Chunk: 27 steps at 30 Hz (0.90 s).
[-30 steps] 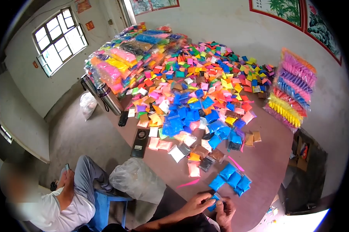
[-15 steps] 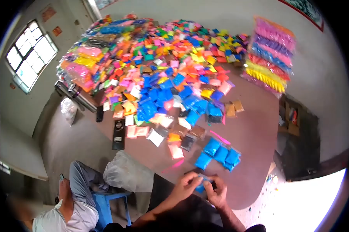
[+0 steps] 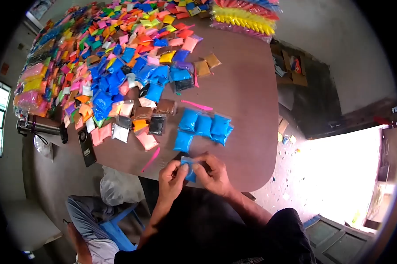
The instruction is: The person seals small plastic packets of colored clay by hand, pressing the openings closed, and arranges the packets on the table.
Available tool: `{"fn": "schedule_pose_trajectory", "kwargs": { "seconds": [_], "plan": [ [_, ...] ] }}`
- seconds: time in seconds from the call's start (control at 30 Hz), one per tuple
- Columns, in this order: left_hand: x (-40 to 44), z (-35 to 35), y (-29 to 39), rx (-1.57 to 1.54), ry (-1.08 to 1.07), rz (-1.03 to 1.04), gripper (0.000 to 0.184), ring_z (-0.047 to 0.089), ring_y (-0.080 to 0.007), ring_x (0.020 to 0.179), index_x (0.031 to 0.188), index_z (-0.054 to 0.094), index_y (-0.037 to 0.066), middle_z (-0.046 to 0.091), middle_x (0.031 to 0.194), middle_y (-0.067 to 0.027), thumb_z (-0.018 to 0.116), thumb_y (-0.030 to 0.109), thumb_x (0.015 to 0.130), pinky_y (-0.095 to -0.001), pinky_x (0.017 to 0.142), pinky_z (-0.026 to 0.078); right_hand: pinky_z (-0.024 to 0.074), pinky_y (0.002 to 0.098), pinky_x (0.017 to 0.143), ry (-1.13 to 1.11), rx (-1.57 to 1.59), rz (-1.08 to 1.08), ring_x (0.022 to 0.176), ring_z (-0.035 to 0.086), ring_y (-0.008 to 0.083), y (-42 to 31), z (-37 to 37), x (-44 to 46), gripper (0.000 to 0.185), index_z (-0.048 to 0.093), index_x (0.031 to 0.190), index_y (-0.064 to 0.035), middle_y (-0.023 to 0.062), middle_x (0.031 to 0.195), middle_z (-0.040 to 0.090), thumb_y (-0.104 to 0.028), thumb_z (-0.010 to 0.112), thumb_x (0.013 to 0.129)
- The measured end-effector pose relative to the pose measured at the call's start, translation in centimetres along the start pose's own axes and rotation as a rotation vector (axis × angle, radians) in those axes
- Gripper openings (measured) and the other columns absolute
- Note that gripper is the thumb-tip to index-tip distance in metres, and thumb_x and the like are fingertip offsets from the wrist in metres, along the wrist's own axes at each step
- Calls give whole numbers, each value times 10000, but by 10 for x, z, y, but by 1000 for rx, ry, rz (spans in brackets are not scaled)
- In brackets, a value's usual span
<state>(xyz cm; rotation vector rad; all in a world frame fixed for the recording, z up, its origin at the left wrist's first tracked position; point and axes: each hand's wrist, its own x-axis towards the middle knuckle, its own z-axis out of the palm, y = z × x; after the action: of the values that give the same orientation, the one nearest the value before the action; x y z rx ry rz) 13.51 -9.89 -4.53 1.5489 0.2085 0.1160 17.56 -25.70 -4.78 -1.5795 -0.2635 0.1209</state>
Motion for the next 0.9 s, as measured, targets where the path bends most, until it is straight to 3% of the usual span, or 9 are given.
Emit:
{"fn": "schedule_pose_trajectory", "kwargs": {
  "seconds": [0.07, 0.13, 0.3, 0.43, 0.5, 0.6, 0.73, 0.8, 0.9],
  "plan": [
    [-2, 0, -8, -24, 21, 18, 149, 435, -25, 624, 909, 613, -16, 532, 708, 36, 651, 117, 967, -217, 535, 355, 451, 257, 684, -111, -70, 113, 810, 544, 90, -10, -3, 1, 185, 619, 1053, 17, 38, 911, 612, -134, 658, 953],
    [-1, 3, 3, -36, 29, 14, 146, 417, -17, 631, 913, 609, -6, 519, 710, 50, 644, 124, 972, -207, 541, 337, 453, 252, 677, -110, -66, 141, 788, 546, 91, -9, -3, 1, 241, 618, 1070, 22, 41, 895, 615, -167, 685, 936],
    [0, 4, 16, -66, -23, -36, 142, 405, -4, 629, 943, 617, 1, 519, 720, 66, 648, 137, 971, -195, 539, 311, 446, 246, 644, -71, -61, 104, 745, 544, 77, -5, -2, 0, 163, 620, 1062, 21, 32, 850, 616, -87, 657, 945],
    [0, -2, 3, 27, -89, -51, 142, 485, -35, 659, 1022, 651, -16, 581, 775, 27, 661, 112, 960, -208, 568, 383, 445, 245, 651, -60, -4, 156, 757, 543, 77, -1, -4, -2, 138, 625, 1056, 20, 37, 861, 611, -61, 650, 948],
    [0, -2, 0, 21, -84, -67, 147, 487, -35, 662, 1025, 651, -17, 585, 781, 26, 665, 111, 956, -210, 570, 388, 431, 249, 567, -26, -18, 50, 665, 533, 67, 8, -1, -1, 154, 661, 1038, -2, 45, 841, 609, -74, 688, 905],
    [-1, -2, 0, -75, -67, -4, 138, 453, -6, 663, 997, 633, -4, 572, 766, 43, 659, 126, 961, -187, 564, 356, 442, 252, 591, -65, -52, 78, 693, 546, 76, -7, -2, 1, 156, 663, 1041, 1, 51, 862, 611, -76, 689, 908],
    [0, 1, 11, -55, -85, -60, 164, 489, -27, 680, 1035, 643, -15, 603, 808, 24, 679, 114, 942, -206, 579, 395, 442, 247, 606, -31, -39, 6, 720, 546, 71, 1, -1, 0, 148, 657, 1037, 7, 47, 859, 608, -77, 683, 918],
    [1, 3, 15, -43, -84, -75, 179, 513, -44, 678, 1045, 653, -23, 618, 822, 11, 690, 109, 930, -225, 580, 422, 456, 257, 678, -39, 105, 143, 800, 557, 88, -2, -3, -3, 144, 618, 1047, 11, 30, 920, 614, -110, 644, 974],
    [1, 2, 12, 22, -112, -46, 173, 512, -46, 678, 1036, 655, -18, 618, 823, -3, 696, 105, 921, -231, 577, 423, 452, 252, 680, -11, 121, 133, 800, 548, 80, -3, -3, -2, 136, 616, 1029, 6, 23, 931, 613, -119, 640, 981]
  ]
}}
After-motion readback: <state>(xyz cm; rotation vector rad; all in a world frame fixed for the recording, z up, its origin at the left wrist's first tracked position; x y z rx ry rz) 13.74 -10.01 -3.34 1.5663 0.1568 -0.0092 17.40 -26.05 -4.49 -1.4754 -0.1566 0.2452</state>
